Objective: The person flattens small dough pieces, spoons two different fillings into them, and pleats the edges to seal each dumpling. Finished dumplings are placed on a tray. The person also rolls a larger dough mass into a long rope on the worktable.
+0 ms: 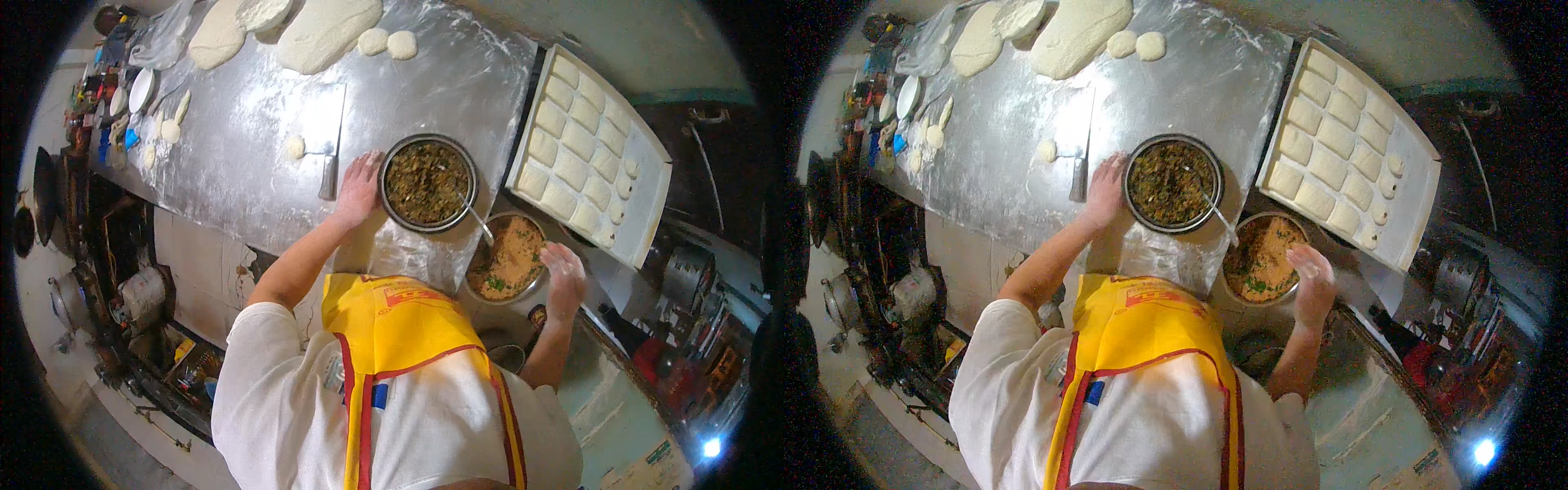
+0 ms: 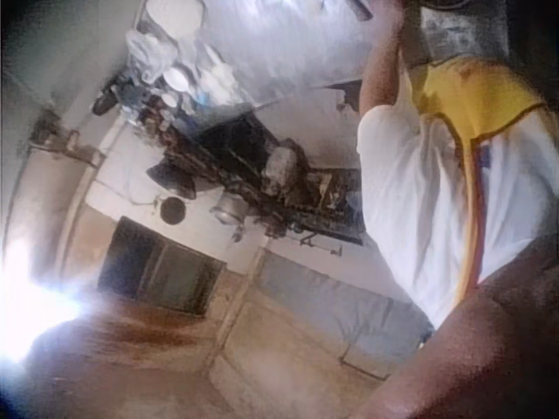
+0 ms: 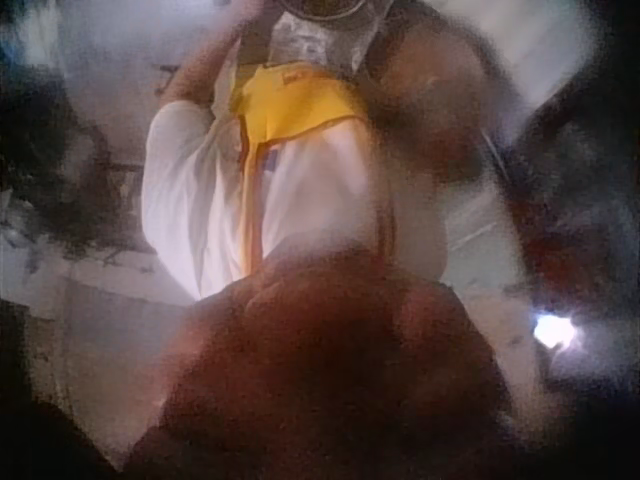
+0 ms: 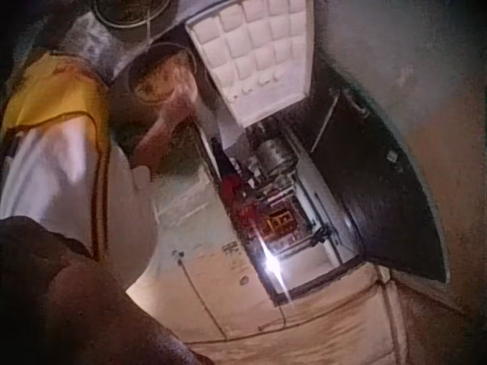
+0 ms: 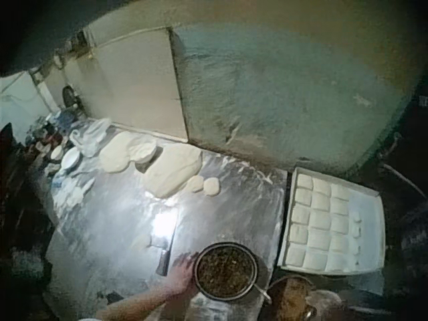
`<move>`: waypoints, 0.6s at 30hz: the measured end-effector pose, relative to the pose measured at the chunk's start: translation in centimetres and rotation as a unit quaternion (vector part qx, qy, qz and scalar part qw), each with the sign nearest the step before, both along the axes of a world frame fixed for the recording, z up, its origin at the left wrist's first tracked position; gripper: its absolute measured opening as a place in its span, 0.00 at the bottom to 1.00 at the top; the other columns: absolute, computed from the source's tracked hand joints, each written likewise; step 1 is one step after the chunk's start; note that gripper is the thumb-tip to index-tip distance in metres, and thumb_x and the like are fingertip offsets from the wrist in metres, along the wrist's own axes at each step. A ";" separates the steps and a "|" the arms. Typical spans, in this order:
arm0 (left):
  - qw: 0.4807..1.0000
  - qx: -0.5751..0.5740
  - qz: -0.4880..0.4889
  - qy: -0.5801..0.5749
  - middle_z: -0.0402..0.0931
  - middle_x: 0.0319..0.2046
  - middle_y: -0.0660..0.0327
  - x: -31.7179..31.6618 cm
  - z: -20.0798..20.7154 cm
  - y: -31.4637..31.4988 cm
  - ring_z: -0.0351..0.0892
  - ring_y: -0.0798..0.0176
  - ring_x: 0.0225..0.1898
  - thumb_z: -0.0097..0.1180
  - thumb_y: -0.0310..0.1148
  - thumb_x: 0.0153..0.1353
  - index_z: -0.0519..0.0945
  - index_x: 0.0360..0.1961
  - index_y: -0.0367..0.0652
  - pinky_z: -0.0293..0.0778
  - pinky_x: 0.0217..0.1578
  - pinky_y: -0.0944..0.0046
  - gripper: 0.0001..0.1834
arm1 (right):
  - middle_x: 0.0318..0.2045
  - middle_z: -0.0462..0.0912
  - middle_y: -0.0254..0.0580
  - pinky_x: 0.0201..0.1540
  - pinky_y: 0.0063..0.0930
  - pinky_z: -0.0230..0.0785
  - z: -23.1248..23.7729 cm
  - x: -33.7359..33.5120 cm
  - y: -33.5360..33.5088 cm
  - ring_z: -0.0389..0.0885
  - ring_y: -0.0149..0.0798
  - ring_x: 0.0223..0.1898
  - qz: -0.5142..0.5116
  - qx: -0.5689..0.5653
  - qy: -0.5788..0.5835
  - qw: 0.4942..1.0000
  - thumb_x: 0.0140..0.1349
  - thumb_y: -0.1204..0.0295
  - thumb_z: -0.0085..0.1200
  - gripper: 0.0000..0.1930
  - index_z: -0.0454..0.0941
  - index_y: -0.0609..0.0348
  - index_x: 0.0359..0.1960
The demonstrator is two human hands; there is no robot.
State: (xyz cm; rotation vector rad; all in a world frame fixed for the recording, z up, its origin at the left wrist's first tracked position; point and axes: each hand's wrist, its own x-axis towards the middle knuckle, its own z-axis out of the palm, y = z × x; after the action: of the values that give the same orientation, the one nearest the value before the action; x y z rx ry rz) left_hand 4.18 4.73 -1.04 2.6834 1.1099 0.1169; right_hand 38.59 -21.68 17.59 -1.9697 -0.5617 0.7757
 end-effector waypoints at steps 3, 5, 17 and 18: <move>0.993 -0.048 -0.027 -0.105 0.64 0.63 0.49 -2.9 -0.3 -3.3 0.58 0.45 0.68 0.54 0.30 0.55 0.70 0.60 0.39 0.55 0.68 0.47 0.28 | 0.51 0.80 0.53 0.57 0.37 0.71 -0.1 -3.7 1.0 0.81 0.43 0.49 0.019 0.136 0.213 0.967 0.65 0.67 0.57 0.21 0.73 0.71 0.53; 0.991 -0.063 -0.062 -0.096 0.65 0.62 0.48 -4.6 0.5 -4.9 0.58 0.45 0.68 0.56 0.31 0.54 0.70 0.59 0.39 0.57 0.67 0.48 0.28 | 0.50 0.81 0.52 0.57 0.36 0.71 -0.2 -6.1 1.4 0.81 0.42 0.49 0.090 0.141 0.215 0.962 0.66 0.67 0.56 0.20 0.73 0.71 0.54; 0.991 -0.054 -0.122 0.026 0.51 0.70 0.41 -4.5 2.2 -5.1 0.44 0.42 0.74 0.46 0.60 0.63 0.58 0.68 0.31 0.38 0.72 0.43 0.45 | 0.44 0.85 0.45 0.51 0.29 0.72 -8.9 -19.5 4.8 0.82 0.35 0.44 0.359 -0.091 0.137 0.919 0.65 0.67 0.55 0.17 0.78 0.68 0.50; 0.990 -0.049 -0.133 0.001 0.51 0.70 0.41 -4.7 2.3 -5.0 0.44 0.43 0.74 0.46 0.60 0.63 0.58 0.68 0.31 0.38 0.72 0.43 0.46 | 0.43 0.85 0.45 0.51 0.29 0.72 -9.9 -20.0 4.7 0.82 0.34 0.44 0.366 -0.088 0.143 0.915 0.65 0.66 0.55 0.17 0.79 0.67 0.49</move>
State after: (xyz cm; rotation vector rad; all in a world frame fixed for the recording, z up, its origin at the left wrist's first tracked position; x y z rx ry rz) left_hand -0.52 -0.31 1.22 2.7125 0.7265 0.0130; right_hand 18.57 -16.98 7.73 -1.7381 -1.1023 1.5936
